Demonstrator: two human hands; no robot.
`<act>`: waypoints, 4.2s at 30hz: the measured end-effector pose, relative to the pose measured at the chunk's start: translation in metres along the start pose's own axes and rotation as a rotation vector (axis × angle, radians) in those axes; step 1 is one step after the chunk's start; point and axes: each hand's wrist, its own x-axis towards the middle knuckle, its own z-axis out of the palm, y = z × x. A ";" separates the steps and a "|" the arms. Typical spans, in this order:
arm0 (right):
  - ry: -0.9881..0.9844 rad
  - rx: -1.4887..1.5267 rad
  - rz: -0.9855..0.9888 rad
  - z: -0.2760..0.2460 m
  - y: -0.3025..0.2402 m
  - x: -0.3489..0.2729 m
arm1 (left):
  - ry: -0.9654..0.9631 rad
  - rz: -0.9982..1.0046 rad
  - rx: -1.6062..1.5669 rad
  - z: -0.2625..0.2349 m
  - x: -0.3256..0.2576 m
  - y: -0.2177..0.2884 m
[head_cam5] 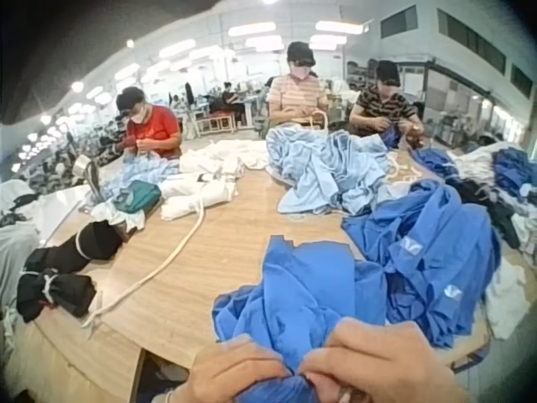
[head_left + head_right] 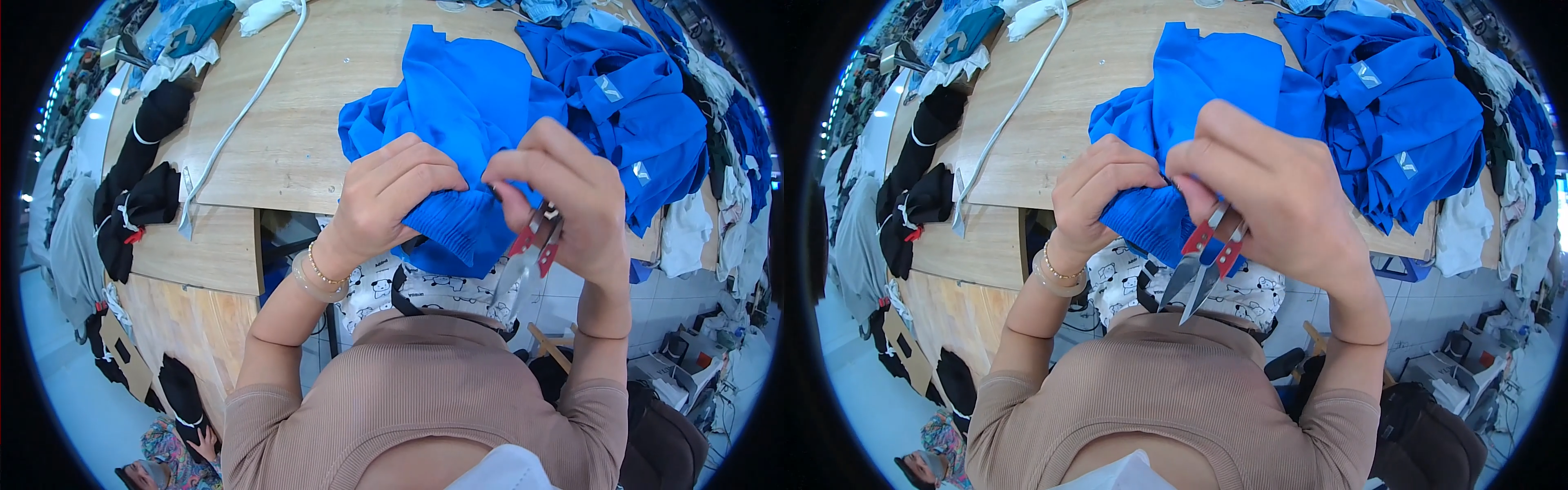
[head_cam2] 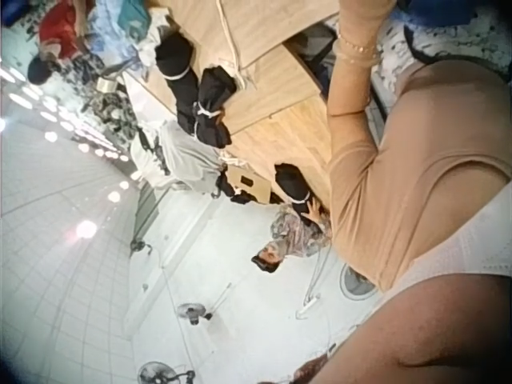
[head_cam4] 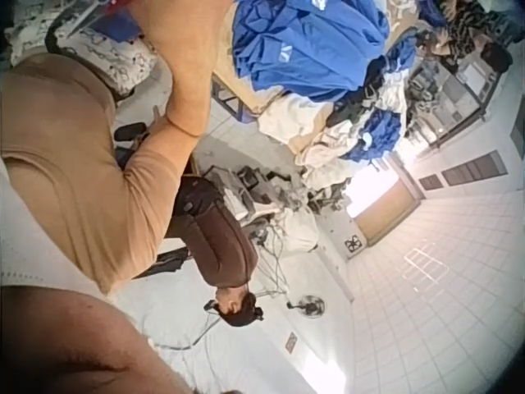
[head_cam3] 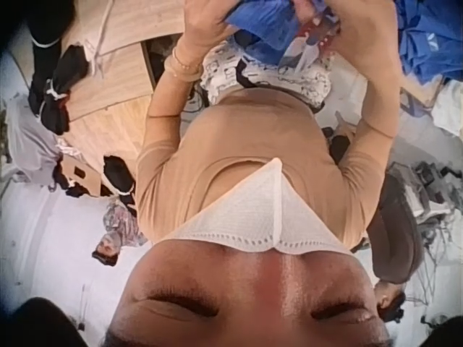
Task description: Threading an elastic cord through the waistband of a pair of blue shorts using a specialized tool.
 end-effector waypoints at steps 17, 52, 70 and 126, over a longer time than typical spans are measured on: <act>0.244 0.422 0.279 0.010 0.029 -0.004 | 0.004 0.031 0.048 0.002 -0.002 0.000; 0.344 0.104 0.626 0.028 -0.017 -0.048 | 0.079 0.044 0.222 0.015 -0.003 -0.005; 0.628 0.548 0.769 0.028 -0.019 -0.042 | 0.056 0.015 0.236 0.009 -0.002 -0.001; 0.309 0.556 0.211 0.036 0.014 0.006 | -0.200 -1.023 -0.795 -0.030 0.009 -0.012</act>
